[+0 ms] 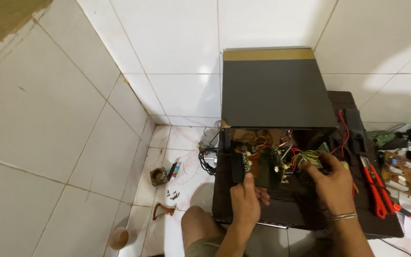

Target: The person works on an open electronic device, manipulating internal wires and circuit boards. They use a soldering iron and solder wire to work on the components, then use pliers to adjust connections.

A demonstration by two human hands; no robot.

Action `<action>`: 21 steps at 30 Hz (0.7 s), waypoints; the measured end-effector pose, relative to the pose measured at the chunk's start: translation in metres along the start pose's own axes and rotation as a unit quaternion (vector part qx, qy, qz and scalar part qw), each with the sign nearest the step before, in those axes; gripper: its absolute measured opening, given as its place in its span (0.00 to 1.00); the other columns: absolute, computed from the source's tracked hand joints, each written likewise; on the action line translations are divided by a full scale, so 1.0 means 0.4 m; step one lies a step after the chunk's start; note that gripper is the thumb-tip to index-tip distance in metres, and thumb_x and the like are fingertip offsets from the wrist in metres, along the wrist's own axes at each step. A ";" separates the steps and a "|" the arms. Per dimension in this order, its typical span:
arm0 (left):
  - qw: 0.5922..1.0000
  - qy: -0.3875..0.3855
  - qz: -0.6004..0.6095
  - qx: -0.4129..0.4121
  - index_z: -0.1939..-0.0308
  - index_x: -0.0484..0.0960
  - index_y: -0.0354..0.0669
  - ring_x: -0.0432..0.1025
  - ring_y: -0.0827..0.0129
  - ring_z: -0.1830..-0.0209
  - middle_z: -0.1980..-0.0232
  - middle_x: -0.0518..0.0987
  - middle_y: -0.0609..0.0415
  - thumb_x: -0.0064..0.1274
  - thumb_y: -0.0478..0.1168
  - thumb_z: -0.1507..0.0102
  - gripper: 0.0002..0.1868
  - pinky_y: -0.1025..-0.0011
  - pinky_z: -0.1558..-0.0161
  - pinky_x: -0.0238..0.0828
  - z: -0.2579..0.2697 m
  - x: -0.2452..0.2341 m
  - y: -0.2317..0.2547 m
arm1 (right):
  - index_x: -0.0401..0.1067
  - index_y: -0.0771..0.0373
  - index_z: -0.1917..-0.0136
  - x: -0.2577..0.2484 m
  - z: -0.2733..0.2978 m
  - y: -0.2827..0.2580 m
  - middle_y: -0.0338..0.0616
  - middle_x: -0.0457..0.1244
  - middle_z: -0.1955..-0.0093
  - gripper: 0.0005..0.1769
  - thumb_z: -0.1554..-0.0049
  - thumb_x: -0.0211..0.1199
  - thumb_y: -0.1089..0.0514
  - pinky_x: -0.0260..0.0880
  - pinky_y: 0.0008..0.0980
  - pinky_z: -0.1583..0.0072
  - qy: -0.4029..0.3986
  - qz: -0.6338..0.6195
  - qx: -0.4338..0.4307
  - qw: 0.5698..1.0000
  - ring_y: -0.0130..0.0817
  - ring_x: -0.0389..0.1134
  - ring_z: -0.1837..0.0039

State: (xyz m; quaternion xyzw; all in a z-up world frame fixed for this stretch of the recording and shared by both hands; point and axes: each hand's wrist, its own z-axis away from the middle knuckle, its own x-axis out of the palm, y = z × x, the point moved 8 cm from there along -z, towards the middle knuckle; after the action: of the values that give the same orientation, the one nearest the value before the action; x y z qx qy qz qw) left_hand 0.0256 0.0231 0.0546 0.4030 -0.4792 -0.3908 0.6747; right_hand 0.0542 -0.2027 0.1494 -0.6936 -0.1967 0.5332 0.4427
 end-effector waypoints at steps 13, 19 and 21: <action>0.995 -0.013 -0.044 0.087 0.80 0.81 0.29 0.68 0.70 0.89 0.84 0.77 0.50 0.46 0.47 0.28 0.30 0.76 0.83 0.67 -0.005 0.043 0.090 | 0.70 0.76 0.32 -0.001 -0.064 0.004 0.64 0.69 0.43 0.34 0.45 0.70 0.51 0.69 0.40 0.45 -0.052 0.060 0.061 0.995 0.49 0.71 0.46; 0.989 -0.027 -0.050 0.139 0.77 0.79 0.31 0.67 0.69 0.87 0.82 0.77 0.50 0.24 0.49 0.25 0.36 0.73 0.81 0.67 -0.026 0.048 0.064 | 0.74 0.76 0.36 0.002 -0.076 0.003 0.64 0.71 0.50 0.32 0.44 0.70 0.49 0.70 0.40 0.51 -0.058 0.084 0.061 0.993 0.49 0.72 0.53; 0.996 -0.010 -0.032 0.077 0.78 0.81 0.32 0.69 0.68 0.87 0.82 0.78 0.50 0.23 0.54 0.27 0.40 0.73 0.80 0.68 -0.037 0.042 0.019 | 0.75 0.73 0.37 0.004 -0.079 0.012 0.61 0.72 0.57 0.31 0.45 0.71 0.48 0.68 0.37 0.54 -0.071 0.114 0.047 0.990 0.46 0.71 0.58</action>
State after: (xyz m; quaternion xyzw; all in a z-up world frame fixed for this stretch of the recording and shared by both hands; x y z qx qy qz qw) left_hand 0.0448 0.0132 0.0640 0.4648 -0.5015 -0.3783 0.6240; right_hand 0.0827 -0.2169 0.1458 -0.6499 -0.1222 0.6367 0.3966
